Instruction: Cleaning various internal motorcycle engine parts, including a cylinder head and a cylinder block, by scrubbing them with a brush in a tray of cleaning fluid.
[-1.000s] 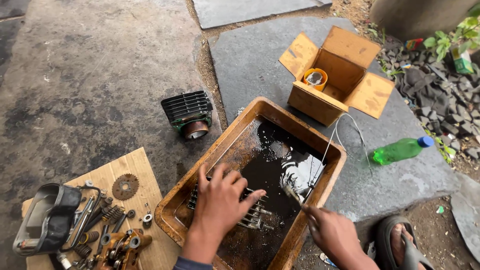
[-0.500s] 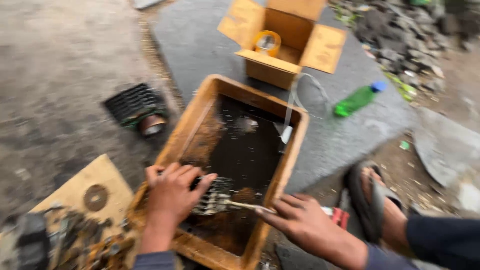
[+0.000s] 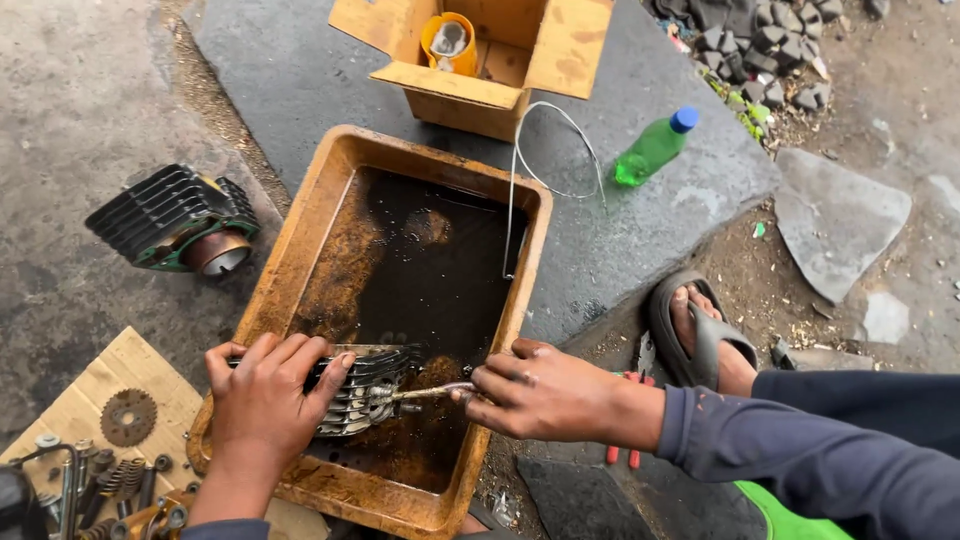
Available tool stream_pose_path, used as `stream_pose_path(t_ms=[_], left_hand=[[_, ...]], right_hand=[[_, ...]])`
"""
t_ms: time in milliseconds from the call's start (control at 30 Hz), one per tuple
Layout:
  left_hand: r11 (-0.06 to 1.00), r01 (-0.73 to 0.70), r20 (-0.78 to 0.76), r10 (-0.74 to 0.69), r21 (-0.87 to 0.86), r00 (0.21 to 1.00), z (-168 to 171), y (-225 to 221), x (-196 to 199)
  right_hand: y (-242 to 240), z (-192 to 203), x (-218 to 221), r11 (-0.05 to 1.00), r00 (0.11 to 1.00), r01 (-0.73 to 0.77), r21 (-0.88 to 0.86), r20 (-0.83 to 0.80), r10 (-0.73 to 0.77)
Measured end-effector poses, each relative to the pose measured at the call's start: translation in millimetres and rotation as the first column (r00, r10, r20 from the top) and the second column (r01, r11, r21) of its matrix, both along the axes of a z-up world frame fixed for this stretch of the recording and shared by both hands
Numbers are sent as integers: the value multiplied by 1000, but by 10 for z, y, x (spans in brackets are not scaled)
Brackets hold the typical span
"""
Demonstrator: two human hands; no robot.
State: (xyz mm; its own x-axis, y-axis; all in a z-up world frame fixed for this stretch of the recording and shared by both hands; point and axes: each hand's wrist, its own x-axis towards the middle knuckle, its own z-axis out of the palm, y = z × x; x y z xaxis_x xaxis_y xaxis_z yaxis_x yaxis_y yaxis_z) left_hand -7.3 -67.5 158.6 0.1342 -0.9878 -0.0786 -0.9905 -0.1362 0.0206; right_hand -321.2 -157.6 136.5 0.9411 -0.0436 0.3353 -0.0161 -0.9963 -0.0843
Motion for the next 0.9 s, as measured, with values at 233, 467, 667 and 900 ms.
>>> stream_pose_path(t_ms=[233, 467, 667, 900], left_hand=[[957, 116, 183, -168, 265, 969, 28, -96, -6], [948, 88, 273, -176, 306, 946, 160, -231, -285], [985, 146, 212, -163, 94, 964, 77, -79, -146], [984, 170, 210, -177, 50, 962, 94, -159, -324]], right_hand=[[-91, -138, -59, 994, 997, -68, 87, -24, 70], [243, -272, -48, 954, 991, 131, 269, -51, -122], [489, -52, 377, 925, 979, 205, 318, -77, -191], [426, -182, 200, 902, 980, 201, 381, -77, -186]])
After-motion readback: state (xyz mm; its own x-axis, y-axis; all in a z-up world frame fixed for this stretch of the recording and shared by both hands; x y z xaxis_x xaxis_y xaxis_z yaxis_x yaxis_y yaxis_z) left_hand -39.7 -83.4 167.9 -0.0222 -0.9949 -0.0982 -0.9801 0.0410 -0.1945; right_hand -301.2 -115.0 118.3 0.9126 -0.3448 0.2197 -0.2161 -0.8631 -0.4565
